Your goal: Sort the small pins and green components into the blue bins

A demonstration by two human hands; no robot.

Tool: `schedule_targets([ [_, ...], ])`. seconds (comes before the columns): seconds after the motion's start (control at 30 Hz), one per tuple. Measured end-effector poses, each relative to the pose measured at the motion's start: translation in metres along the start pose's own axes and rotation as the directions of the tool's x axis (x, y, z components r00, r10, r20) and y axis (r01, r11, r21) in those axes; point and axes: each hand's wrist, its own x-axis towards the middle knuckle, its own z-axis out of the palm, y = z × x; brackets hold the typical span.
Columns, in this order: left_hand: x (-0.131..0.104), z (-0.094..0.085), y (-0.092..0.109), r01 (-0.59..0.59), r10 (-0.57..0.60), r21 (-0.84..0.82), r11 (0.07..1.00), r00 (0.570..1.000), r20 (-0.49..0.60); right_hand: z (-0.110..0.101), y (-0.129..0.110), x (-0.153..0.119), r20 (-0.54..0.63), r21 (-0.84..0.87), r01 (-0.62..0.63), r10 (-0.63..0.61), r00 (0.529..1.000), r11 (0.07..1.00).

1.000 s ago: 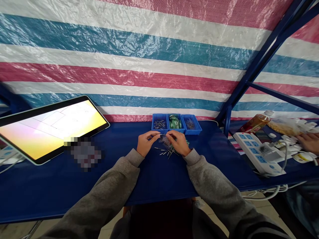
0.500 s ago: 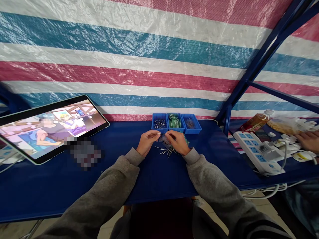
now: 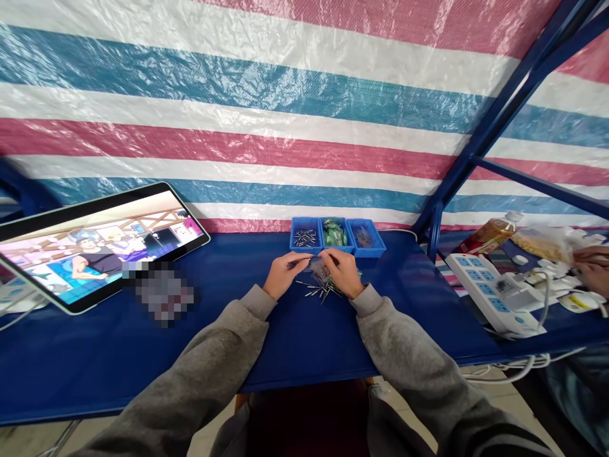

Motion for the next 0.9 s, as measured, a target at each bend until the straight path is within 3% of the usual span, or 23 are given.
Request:
schedule_targets([
  [0.13,-0.0026,0.0009,-0.001,0.033,-0.033,-0.002,0.999,0.999,-0.022,-0.0003,0.0007,0.0002,-0.002,-0.003,0.03,-0.03,1.0,1.0],
  [0.43,-0.0054,0.0034,0.0083,0.141,-0.145,-0.142,0.98,0.989,-0.018,0.0061,0.0064,-0.0028,0.223,0.066,0.131,-0.143,0.964,0.989],
  [0.53,-0.0045,0.0027,0.0067,0.111,-0.112,-0.14,0.984,0.994,-0.001,0.0039,0.0044,-0.0017,0.195,0.051,0.13,-0.138,0.971,0.99],
  [0.73,-0.0025,0.0001,0.0021,-0.008,0.011,0.023,1.0,0.995,-0.097,-0.0013,0.003,0.0001,0.098,0.005,0.077,-0.078,0.992,0.997],
  [0.9,-0.003,0.0002,0.0032,-0.005,0.018,0.097,0.995,0.991,-0.129,0.0004,0.0035,-0.0005,0.105,0.063,0.034,-0.041,0.994,0.997],
])
